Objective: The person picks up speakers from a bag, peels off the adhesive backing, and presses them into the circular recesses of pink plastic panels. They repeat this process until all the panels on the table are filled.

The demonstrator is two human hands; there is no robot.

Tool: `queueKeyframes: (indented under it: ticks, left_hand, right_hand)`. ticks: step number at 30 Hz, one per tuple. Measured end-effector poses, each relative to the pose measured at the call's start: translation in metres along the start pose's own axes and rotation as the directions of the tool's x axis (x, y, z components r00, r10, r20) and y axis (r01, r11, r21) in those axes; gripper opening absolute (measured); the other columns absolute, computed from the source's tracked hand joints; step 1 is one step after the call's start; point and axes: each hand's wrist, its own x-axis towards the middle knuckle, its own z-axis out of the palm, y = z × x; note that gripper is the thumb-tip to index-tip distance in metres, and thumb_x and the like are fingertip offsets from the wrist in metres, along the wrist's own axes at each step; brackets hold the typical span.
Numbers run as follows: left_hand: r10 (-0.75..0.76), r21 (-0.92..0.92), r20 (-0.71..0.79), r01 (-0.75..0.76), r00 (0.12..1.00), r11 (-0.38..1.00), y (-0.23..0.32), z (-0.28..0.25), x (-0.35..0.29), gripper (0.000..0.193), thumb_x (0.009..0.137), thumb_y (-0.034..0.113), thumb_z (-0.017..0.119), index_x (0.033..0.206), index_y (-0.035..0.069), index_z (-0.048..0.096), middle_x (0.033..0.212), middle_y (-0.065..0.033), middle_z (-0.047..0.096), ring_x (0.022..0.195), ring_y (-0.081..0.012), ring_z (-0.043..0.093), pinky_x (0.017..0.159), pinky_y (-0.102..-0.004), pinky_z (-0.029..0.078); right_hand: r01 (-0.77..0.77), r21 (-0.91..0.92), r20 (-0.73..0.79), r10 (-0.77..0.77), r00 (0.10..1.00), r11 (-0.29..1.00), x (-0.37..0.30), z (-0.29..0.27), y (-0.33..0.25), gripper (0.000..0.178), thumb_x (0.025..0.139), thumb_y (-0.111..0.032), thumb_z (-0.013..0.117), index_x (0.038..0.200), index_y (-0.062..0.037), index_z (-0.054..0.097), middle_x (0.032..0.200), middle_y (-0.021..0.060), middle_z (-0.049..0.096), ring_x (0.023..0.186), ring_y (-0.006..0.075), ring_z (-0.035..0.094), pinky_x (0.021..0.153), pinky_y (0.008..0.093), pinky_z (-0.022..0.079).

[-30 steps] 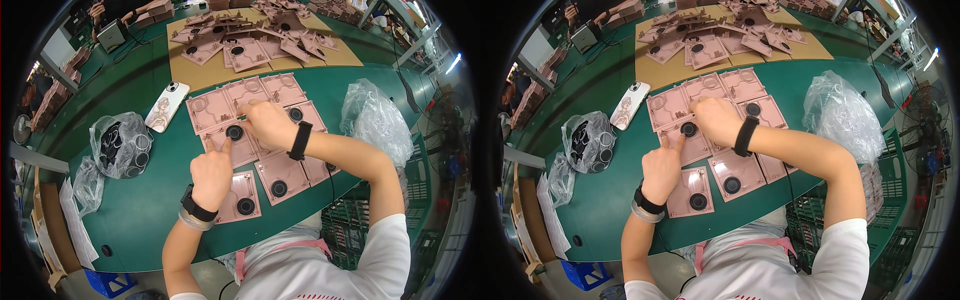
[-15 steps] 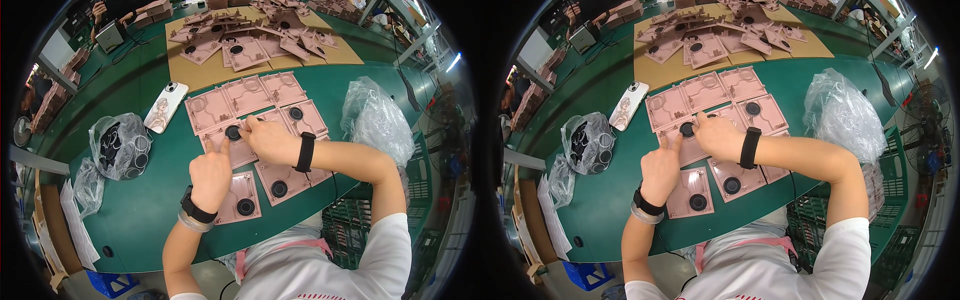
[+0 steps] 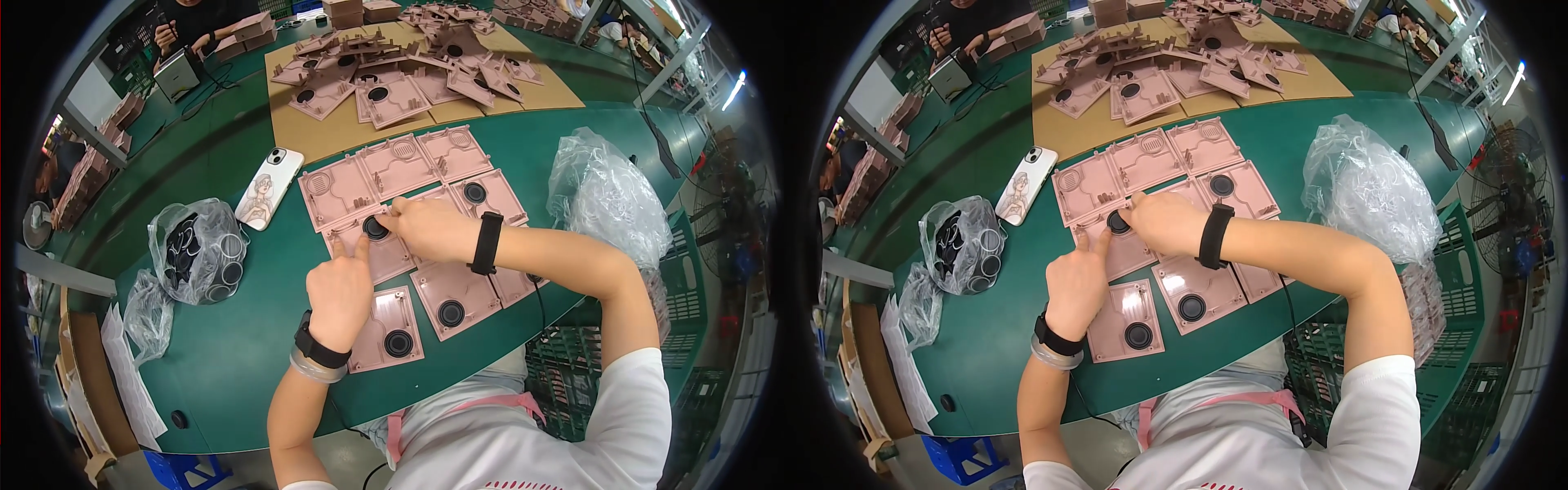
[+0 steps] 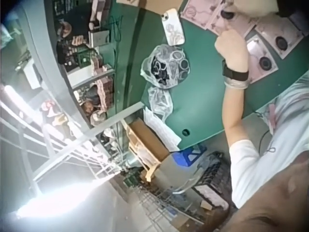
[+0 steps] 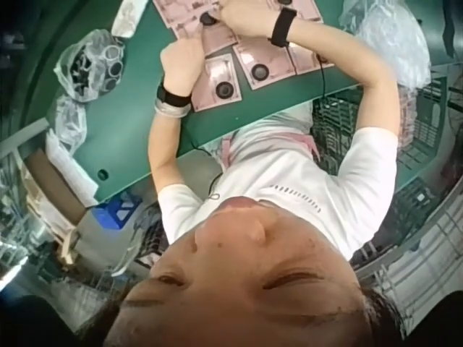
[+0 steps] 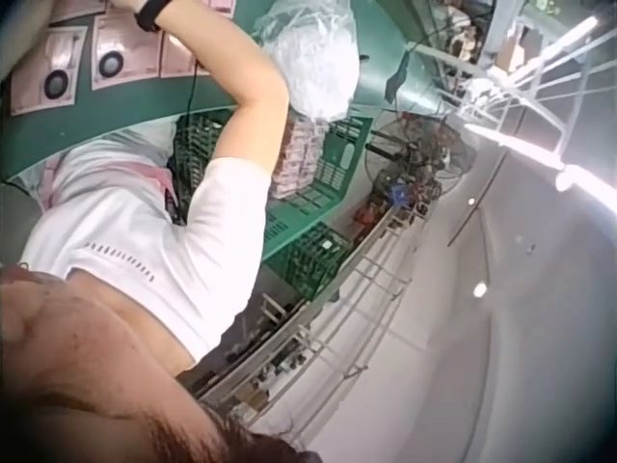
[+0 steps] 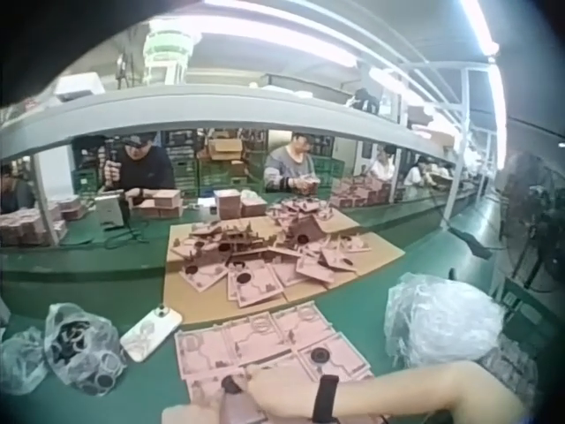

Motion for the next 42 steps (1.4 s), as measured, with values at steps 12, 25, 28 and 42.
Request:
queueKeyframes:
  ticks: [12,25,28,42]
  left_hand:
    - [0.002,-0.054,0.063,0.001,0.998,0.999,-0.005,-0.008,0.006,0.045,0.080,0.008,0.053,0.125,0.008,0.057,0.110,-0.0251,0.062,0.061,-0.0274,0.066,0.052,-0.0337,0.052]
    - [-0.074,-0.828,-0.187,-0.117,0.980,0.548,0.016,-0.066,-0.010,0.069,0.077,0.000,0.066,0.138,0.001,0.032,0.119,-0.0252,0.052,0.099,-0.0432,0.057,0.078,-0.0431,0.051]
    - [0.094,-0.949,-0.088,-0.112,0.992,0.295,0.036,-0.066,-0.013,0.069,0.078,0.003,0.069,0.138,0.001,0.034,0.119,-0.0243,0.052,0.097,-0.0416,0.058,0.078,-0.0419,0.052]
    - [-0.024,-0.926,0.300,0.285,0.954,-0.246,0.051,-0.070,0.045,0.015,0.089,0.009,0.066,0.099,0.001,0.058,0.087,-0.0035,0.066,0.075,-0.0062,0.062,0.061,-0.0167,0.045]
  right_hand:
    - [0.021,-0.084,0.101,-0.013,0.995,0.996,0.009,-0.001,-0.008,0.040,0.079,-0.006,0.057,0.118,0.0008,0.054,0.097,0.0218,0.056,0.081,0.0355,0.063,0.068,0.0406,0.053]
    - [0.097,0.698,-0.273,0.138,0.952,0.710,-0.067,-0.055,-0.034,0.020,0.082,-0.013,0.070,0.100,-0.0049,0.067,0.082,0.0064,0.062,0.064,0.0096,0.055,0.056,0.0251,0.043]
    - [-0.055,0.812,-0.033,0.140,0.990,0.581,-0.093,-0.054,-0.038,0.017,0.084,-0.012,0.070,0.098,-0.0040,0.066,0.082,0.0015,0.061,0.062,0.0023,0.049,0.055,0.0186,0.038]
    - [0.195,0.975,-0.123,0.478,0.870,-0.104,-0.101,-0.053,0.011,0.013,0.089,-0.010,0.066,0.093,-0.0004,0.059,0.085,-0.0005,0.061,0.075,0.0031,0.056,0.064,0.0193,0.045]
